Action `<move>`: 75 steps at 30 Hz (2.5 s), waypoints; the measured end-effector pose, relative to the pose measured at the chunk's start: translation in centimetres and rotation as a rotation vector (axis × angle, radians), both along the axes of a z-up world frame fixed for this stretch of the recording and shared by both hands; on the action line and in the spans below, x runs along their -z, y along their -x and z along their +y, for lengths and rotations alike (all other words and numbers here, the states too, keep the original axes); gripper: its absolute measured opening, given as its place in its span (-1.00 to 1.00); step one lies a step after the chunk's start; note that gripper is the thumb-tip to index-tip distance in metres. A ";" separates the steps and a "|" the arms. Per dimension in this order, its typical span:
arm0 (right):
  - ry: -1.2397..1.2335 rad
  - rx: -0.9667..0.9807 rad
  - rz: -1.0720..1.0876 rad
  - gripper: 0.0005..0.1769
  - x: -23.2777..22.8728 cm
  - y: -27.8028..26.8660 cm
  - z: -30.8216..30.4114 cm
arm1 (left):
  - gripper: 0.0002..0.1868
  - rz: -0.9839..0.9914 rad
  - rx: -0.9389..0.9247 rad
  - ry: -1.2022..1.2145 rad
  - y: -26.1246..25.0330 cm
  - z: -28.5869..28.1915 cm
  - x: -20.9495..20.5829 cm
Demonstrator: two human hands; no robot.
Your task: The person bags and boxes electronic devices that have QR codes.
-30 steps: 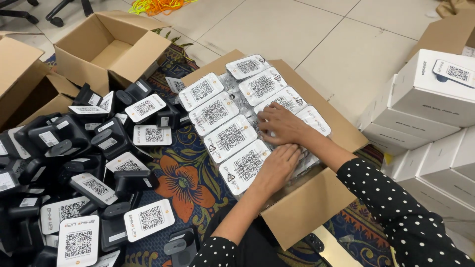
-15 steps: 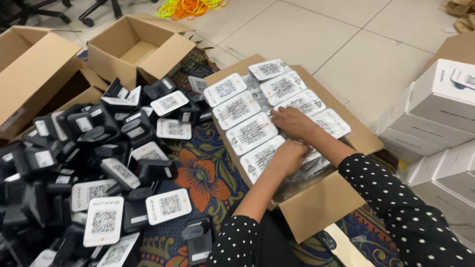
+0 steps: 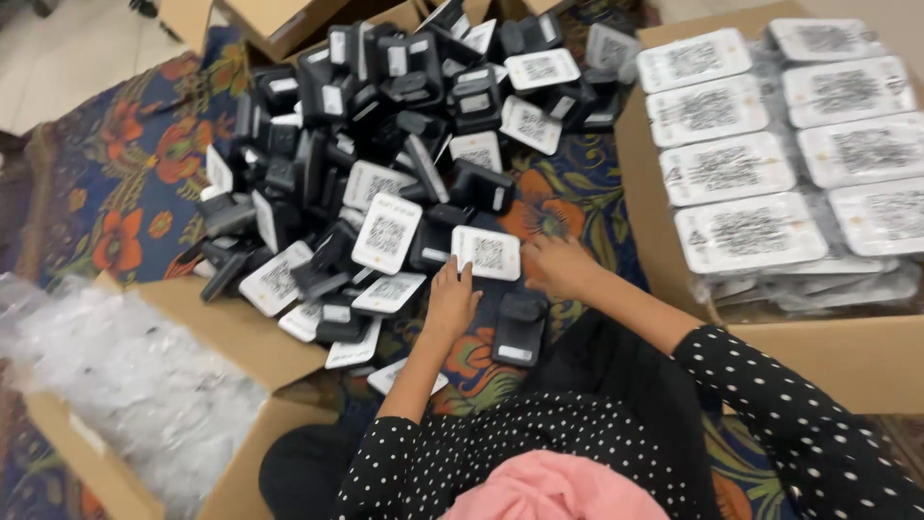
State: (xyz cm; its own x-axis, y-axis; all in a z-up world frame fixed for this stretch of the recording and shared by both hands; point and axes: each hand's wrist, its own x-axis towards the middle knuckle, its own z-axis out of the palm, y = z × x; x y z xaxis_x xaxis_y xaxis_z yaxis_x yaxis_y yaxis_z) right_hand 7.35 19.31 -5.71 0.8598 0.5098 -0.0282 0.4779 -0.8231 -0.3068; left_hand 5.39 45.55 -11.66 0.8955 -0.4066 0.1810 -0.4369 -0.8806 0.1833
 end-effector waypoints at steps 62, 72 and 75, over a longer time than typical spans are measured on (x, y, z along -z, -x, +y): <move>-0.647 -0.049 0.200 -0.70 -2.4 13.5 21.9 | -0.73 -0.671 -0.424 0.643 9.7 11.7 -10.1; -1.649 0.271 0.894 -0.43 1.4 8.2 19.8 | -0.51 -0.653 0.149 0.303 13.4 6.7 -4.9; -1.710 0.144 1.036 -0.24 -2.8 6.9 19.7 | -0.59 -0.642 0.293 0.234 14.4 6.2 -4.0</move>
State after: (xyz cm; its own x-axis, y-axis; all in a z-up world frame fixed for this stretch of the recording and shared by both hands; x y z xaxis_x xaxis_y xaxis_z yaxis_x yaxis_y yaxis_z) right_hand 0.44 39.06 -2.96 0.8691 0.4847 -0.0989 -0.3933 0.5558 -0.7324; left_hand -9.00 51.80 -7.64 0.4453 -0.4994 0.7432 -0.7321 -0.6809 -0.0189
